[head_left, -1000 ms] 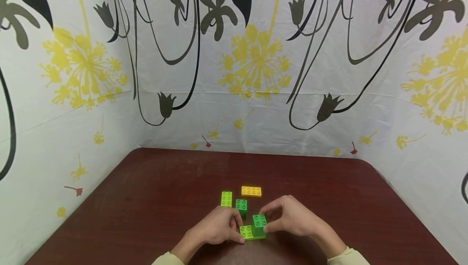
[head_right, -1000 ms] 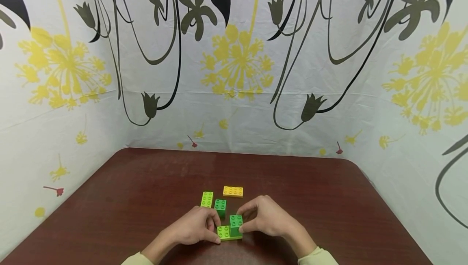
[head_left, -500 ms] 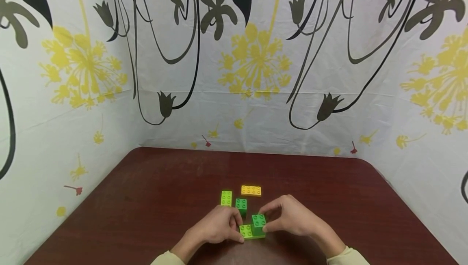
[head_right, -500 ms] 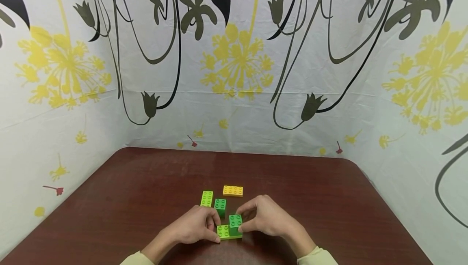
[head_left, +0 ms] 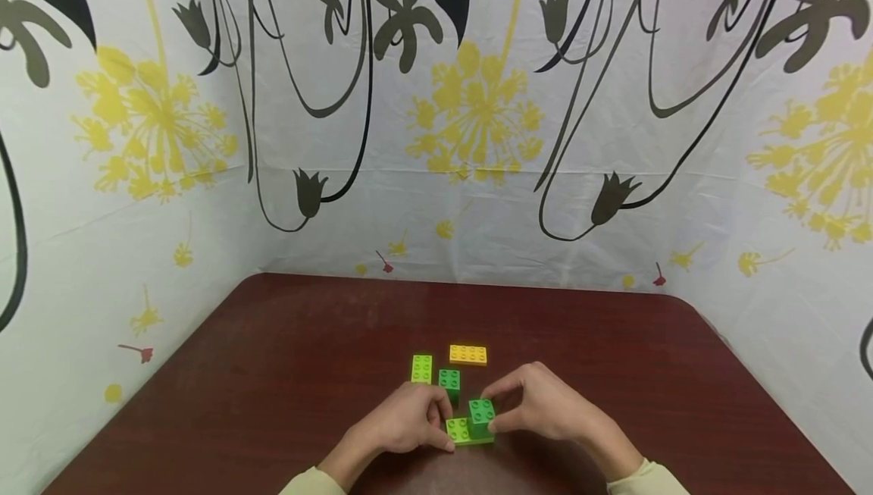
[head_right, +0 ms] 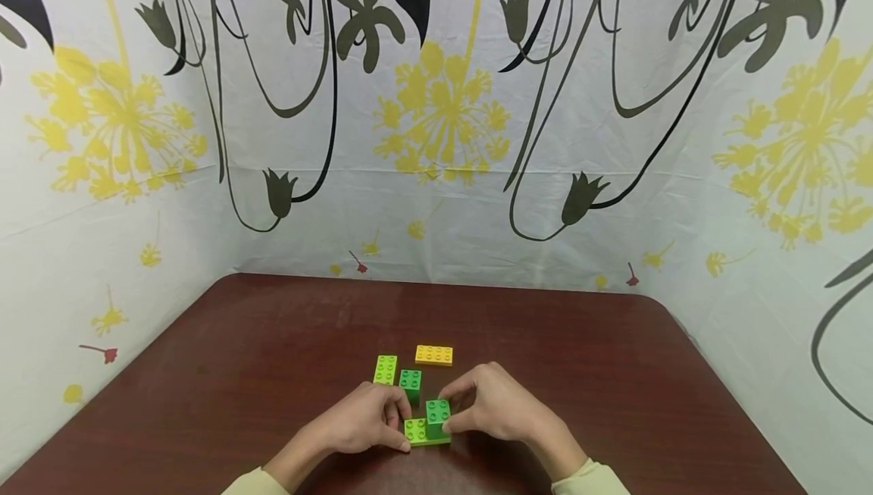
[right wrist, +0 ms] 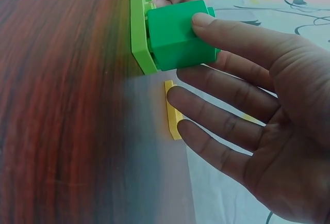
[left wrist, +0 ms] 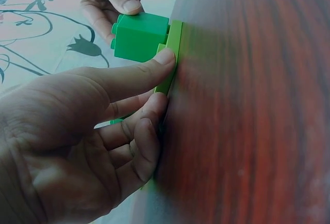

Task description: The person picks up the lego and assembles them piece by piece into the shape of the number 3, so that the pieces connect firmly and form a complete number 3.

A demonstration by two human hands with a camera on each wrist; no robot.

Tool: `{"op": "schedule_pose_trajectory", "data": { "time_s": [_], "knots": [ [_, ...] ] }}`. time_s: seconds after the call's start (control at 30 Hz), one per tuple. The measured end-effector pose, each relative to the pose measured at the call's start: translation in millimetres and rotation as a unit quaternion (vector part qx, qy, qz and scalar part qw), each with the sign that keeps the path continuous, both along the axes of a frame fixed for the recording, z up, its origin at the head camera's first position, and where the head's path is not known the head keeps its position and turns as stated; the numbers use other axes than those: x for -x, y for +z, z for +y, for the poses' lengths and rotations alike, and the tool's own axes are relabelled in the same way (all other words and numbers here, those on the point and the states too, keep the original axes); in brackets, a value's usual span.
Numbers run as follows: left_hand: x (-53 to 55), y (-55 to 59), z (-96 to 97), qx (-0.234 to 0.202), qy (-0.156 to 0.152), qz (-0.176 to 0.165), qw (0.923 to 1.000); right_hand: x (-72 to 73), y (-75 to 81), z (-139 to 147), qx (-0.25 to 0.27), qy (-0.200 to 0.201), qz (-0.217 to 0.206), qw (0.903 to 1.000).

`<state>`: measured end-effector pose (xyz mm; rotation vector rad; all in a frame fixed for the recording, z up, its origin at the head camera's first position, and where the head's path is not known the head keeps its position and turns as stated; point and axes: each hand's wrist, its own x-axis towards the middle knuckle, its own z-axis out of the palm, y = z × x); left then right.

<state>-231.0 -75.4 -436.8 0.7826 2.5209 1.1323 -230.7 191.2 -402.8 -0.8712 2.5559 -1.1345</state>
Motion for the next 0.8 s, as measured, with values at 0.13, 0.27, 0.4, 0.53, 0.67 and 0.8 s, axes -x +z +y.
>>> {"op": "schedule_pose_trajectory", "data": {
  "time_s": [0.13, 0.27, 0.4, 0.53, 0.67, 0.8],
  "knots": [
    [0.7, -1.1, -0.2, 0.003, -0.002, 0.001, 1.0000, -1.1, 0.9, -1.5, -0.005, 0.001, 0.003, 1.0000],
    [0.7, -1.6, 0.0, 0.008, -0.002, 0.005, 1.0000, -2.1, 1.1, -3.0, -0.018, 0.000, 0.015, 0.9997],
    [1.7, -2.5, -0.3, 0.008, -0.009, 0.011, 0.9999, -2.7, 2.9, -5.1, -0.035, 0.000, 0.024, 0.9991],
    [4.0, -3.0, -1.4, 0.009, -0.022, 0.020, 0.9995, -2.8, 5.2, -6.2, -0.044, 0.003, 0.024, 0.9988],
    [4.3, -1.5, -1.9, 0.007, -0.024, 0.020, 0.9995, -1.8, 6.2, -6.1, -0.043, 0.004, 0.020, 0.9988],
    [3.1, 0.1, -1.2, 0.004, -0.014, 0.013, 0.9998, -0.2, 5.3, -4.5, -0.036, 0.003, 0.011, 0.9993]
  ]
}}
